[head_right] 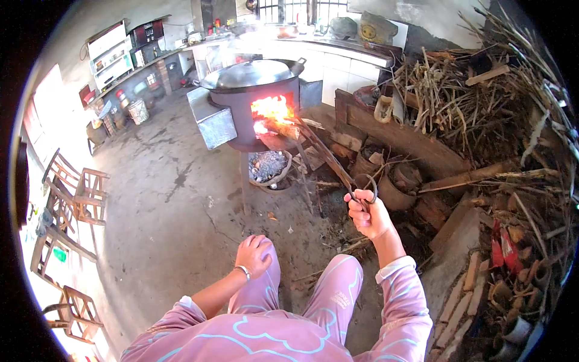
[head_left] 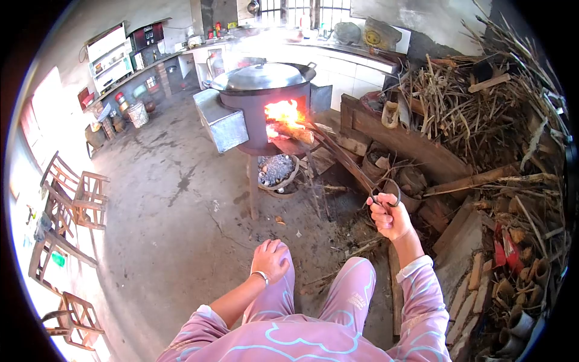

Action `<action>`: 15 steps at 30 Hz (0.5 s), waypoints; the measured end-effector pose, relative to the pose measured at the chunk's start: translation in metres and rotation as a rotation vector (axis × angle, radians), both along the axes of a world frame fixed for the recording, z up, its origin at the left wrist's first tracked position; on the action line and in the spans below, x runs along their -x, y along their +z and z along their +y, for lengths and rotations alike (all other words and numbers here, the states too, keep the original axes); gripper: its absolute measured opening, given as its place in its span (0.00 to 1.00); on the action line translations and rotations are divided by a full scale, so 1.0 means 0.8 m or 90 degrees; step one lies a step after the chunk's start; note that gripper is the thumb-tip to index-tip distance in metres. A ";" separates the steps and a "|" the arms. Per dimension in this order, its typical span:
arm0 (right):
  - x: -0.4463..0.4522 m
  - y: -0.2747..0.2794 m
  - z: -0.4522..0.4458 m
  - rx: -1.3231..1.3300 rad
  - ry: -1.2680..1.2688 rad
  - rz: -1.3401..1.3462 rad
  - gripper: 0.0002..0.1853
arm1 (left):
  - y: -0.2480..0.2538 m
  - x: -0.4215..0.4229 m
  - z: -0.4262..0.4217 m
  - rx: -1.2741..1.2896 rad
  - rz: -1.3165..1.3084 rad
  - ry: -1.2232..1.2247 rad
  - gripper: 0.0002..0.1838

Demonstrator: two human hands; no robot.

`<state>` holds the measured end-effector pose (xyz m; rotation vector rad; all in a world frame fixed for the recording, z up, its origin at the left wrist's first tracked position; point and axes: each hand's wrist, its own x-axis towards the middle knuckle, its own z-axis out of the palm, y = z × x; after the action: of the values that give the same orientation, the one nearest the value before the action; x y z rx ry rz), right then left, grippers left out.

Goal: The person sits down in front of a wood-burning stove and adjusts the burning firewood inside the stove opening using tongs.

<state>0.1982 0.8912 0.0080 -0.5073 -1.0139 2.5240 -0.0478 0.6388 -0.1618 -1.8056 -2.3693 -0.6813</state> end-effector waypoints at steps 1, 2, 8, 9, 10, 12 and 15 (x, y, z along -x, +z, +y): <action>0.003 -0.001 0.002 0.005 0.004 0.004 0.13 | 0.000 -0.001 0.000 0.002 -0.002 0.002 0.21; 0.006 -0.001 0.005 0.009 0.008 0.010 0.12 | 0.001 0.000 0.001 0.004 -0.004 0.004 0.21; 0.013 0.006 -0.003 0.028 0.011 0.068 0.11 | 0.002 0.003 -0.001 -0.005 0.011 0.005 0.21; 0.014 0.008 -0.006 0.033 0.019 0.089 0.11 | 0.003 0.005 0.000 -0.007 0.008 0.005 0.21; 0.014 0.007 -0.010 0.041 0.025 0.109 0.11 | 0.001 0.005 -0.001 -0.007 0.005 0.004 0.21; 0.021 0.007 -0.017 0.090 0.041 0.151 0.12 | -0.001 0.004 -0.001 -0.005 0.003 0.001 0.21; 0.039 0.011 -0.031 0.209 0.081 0.244 0.12 | 0.000 0.005 0.001 0.002 0.009 -0.002 0.21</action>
<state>0.1673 0.8665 0.0165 -0.0333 -0.5094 2.7690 -0.0515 0.6398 -0.1619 -1.8093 -2.3608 -0.6644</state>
